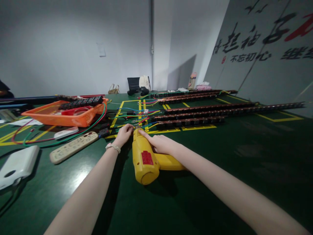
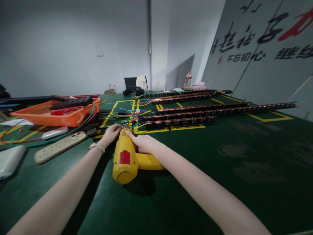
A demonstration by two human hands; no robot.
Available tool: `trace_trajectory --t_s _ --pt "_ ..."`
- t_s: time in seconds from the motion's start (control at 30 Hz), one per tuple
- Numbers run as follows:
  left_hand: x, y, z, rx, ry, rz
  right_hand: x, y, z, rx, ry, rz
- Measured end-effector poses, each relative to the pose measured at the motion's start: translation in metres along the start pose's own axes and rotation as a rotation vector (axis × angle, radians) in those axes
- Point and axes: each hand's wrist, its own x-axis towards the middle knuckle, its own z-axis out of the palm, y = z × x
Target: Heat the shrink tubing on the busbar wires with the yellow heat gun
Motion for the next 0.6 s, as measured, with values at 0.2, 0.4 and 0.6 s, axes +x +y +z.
trace_trajectory --t_s 0.2,0.4,0.6 --pt "0.000 -0.002 0.001 -0.031 -0.012 0.005 -0.012 0.006 -0.001 -0.024 -0.031 0.034" --pt "0.001 -0.004 0.001 -0.004 -0.006 0.036 -0.029 0.018 -0.004 -0.076 -0.006 0.100" --pt "0.002 -0.005 0.002 -0.011 -0.013 0.034 -0.034 0.025 -0.003 -0.115 0.015 0.145"
